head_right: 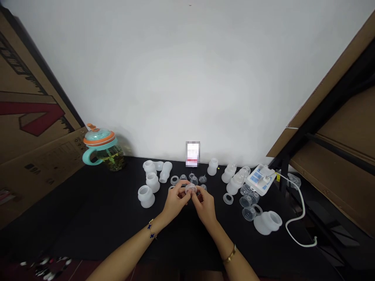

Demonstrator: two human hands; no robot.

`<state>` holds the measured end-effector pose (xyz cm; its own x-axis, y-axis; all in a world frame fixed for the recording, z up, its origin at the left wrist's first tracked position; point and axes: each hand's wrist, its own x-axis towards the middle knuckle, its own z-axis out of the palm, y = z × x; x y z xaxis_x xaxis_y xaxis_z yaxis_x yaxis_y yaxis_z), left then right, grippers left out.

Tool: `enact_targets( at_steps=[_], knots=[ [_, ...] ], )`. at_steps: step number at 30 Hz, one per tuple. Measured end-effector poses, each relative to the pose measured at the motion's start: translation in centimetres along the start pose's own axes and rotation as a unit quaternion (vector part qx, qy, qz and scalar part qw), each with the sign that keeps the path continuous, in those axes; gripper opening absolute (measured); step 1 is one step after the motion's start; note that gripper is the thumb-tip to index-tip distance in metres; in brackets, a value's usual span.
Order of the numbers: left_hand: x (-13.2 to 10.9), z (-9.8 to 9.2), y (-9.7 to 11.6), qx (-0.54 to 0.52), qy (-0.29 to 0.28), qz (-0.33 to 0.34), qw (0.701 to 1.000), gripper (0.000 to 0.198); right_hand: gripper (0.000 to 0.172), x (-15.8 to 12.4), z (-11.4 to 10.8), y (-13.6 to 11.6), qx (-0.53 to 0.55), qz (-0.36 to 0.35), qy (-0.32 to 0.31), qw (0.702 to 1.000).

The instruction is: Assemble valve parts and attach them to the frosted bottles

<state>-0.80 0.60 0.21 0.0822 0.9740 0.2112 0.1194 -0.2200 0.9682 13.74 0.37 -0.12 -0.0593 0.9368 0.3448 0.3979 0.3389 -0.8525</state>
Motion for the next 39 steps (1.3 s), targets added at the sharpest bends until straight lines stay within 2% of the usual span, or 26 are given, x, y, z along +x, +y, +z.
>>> enact_targets(
  at_steps=[20, 39],
  knots=[
    [-0.17, 0.01, 0.26, 0.067, 0.005, 0.021, 0.998, 0.017, 0.027, 0.00, -0.02, 0.14, -0.023, -0.006, -0.006, 1.000],
    [-0.37, 0.03, 0.54, 0.061, 0.017, 0.024, 0.998, 0.022, 0.027, -0.01, -0.24, 0.11, 0.011, 0.001, -0.025, 1.000]
  ],
)
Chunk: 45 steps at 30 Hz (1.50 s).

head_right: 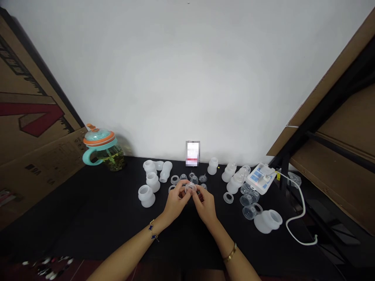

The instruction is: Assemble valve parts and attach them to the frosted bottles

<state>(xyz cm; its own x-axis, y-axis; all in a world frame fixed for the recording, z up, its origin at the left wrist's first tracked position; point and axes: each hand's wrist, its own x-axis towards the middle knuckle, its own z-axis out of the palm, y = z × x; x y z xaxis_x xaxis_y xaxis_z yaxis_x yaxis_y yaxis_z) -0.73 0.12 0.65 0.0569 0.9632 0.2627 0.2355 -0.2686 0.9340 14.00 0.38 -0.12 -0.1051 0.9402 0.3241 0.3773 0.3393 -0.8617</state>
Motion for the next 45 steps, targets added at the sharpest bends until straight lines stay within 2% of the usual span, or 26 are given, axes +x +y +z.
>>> enact_targets(
  at_steps=[11, 20, 29, 45],
  knots=[
    [0.25, 0.10, -0.84, 0.026, -0.001, 0.002, 1.000, 0.025, 0.029, -0.02, 0.10, 0.00, -0.007, 0.008, -0.017, 1.000],
    [0.05, 0.05, -0.56, 0.059, -0.002, 0.023, 0.998, 0.022, 0.030, -0.14, 0.23, 0.42, -0.010, 0.013, -0.009, 1.000],
    [0.04, 0.02, -0.55, 0.031, -0.004, 0.000, 1.000, 0.026, 0.030, -0.03, 0.08, -0.15, -0.011, 0.005, -0.014, 1.000],
    [0.19, -0.18, -0.50, -0.021, 0.022, -0.026, 0.999, 0.013, 0.027, -0.26, 0.10, -0.44, -0.057, -0.033, -0.009, 0.998]
  ],
)
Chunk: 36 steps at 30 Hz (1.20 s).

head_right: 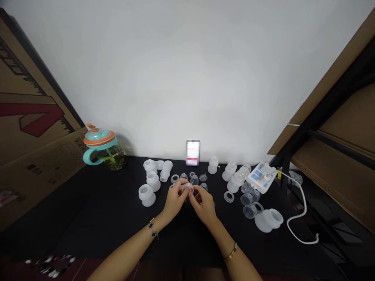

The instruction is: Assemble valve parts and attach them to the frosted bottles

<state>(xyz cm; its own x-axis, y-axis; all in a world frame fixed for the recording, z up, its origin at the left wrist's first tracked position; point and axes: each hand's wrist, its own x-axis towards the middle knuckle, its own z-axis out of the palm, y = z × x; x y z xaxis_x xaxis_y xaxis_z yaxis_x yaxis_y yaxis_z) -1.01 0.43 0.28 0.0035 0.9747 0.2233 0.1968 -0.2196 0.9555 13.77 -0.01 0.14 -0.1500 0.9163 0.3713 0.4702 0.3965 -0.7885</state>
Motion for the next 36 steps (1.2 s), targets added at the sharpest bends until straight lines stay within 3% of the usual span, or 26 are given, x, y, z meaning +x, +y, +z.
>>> enact_targets(
  at_steps=[9, 13, 18, 23, 29, 36],
  knots=[
    [0.0, -0.1, 0.1, -0.033, -0.006, -0.007, 0.999, 0.010, 0.023, -0.2, 0.0, -0.4, 0.012, -0.009, 0.015, 1.000],
    [0.0, -0.2, 0.3, -0.051, -0.012, 0.004, 0.999, 0.010, 0.028, -0.2, 0.1, 0.0, 0.094, 0.020, 0.003, 0.995],
    [-0.2, 0.0, 0.3, -0.078, -0.036, 0.014, 0.996, 0.008, 0.046, 0.6, 0.1, 0.9, 0.270, 0.128, 0.004, 0.954],
    [-0.3, 0.2, 0.4, -0.099, -0.045, 0.011, 0.994, 0.010, 0.048, 1.0, -0.2, 0.8, 0.347, 0.176, -0.065, 0.919],
    [-0.1, 0.3, 0.4, -0.102, -0.018, -0.028, 0.994, 0.024, 0.037, 1.0, -0.4, 0.3, 0.349, 0.156, -0.040, 0.923],
    [-0.1, 0.4, 0.0, -0.056, 0.011, -0.020, 0.998, 0.027, 0.037, 0.9, -0.5, -0.1, 0.301, 0.136, 0.002, 0.944]
  ],
)
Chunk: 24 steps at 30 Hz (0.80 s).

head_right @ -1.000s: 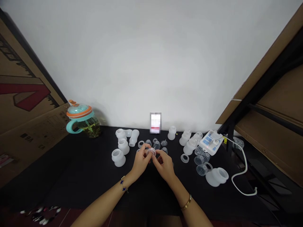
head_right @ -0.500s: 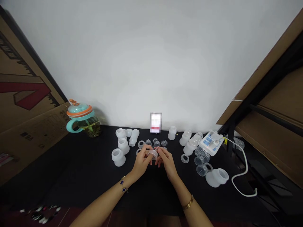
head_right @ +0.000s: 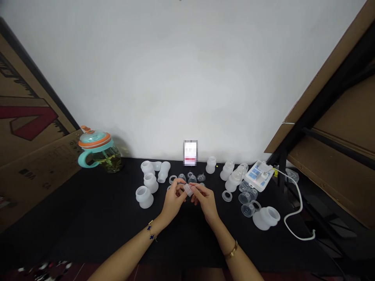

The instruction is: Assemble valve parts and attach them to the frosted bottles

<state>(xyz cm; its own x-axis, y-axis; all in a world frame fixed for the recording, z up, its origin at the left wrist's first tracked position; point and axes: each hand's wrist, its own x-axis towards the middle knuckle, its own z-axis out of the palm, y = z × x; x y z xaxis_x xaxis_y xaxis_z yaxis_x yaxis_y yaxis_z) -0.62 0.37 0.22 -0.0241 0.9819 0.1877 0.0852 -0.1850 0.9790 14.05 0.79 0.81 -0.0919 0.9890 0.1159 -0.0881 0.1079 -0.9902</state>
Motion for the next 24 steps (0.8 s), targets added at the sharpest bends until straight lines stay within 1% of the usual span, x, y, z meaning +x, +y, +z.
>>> enact_targets(
  at_steps=[4, 6, 8, 11, 14, 18, 24],
  knots=[
    [0.0, 0.0, 0.0, 0.000, 0.025, 0.010, 1.000, 0.029, 0.033, 0.0, -0.2, -0.1, -0.036, -0.044, 0.053, 0.997],
    [0.0, 0.0, 0.0, -0.019, 0.019, 0.009, 1.000, 0.026, 0.031, 0.0, -0.4, 0.1, -0.051, -0.070, 0.081, 0.993],
    [0.1, 0.1, -0.1, -0.054, 0.000, 0.000, 0.999, 0.025, 0.030, 0.0, -0.6, 0.3, -0.066, -0.091, 0.095, 0.989],
    [0.3, 0.1, -0.1, -0.129, -0.043, -0.024, 0.990, 0.029, 0.029, -0.2, -0.7, 0.8, -0.086, -0.120, 0.098, 0.984],
    [0.5, 0.1, 0.0, -0.191, -0.061, -0.049, 0.979, 0.035, 0.026, -0.4, -0.7, 1.1, -0.121, -0.152, 0.107, 0.975],
    [0.6, 0.0, 0.2, -0.215, -0.053, -0.056, 0.974, 0.036, 0.025, -0.6, -0.5, 1.1, -0.154, -0.186, 0.103, 0.965],
    [0.5, 0.0, 0.0, -0.205, -0.040, -0.057, 0.976, 0.034, 0.026, -0.7, -0.4, 1.0, -0.165, -0.203, 0.078, 0.962]
  ],
)
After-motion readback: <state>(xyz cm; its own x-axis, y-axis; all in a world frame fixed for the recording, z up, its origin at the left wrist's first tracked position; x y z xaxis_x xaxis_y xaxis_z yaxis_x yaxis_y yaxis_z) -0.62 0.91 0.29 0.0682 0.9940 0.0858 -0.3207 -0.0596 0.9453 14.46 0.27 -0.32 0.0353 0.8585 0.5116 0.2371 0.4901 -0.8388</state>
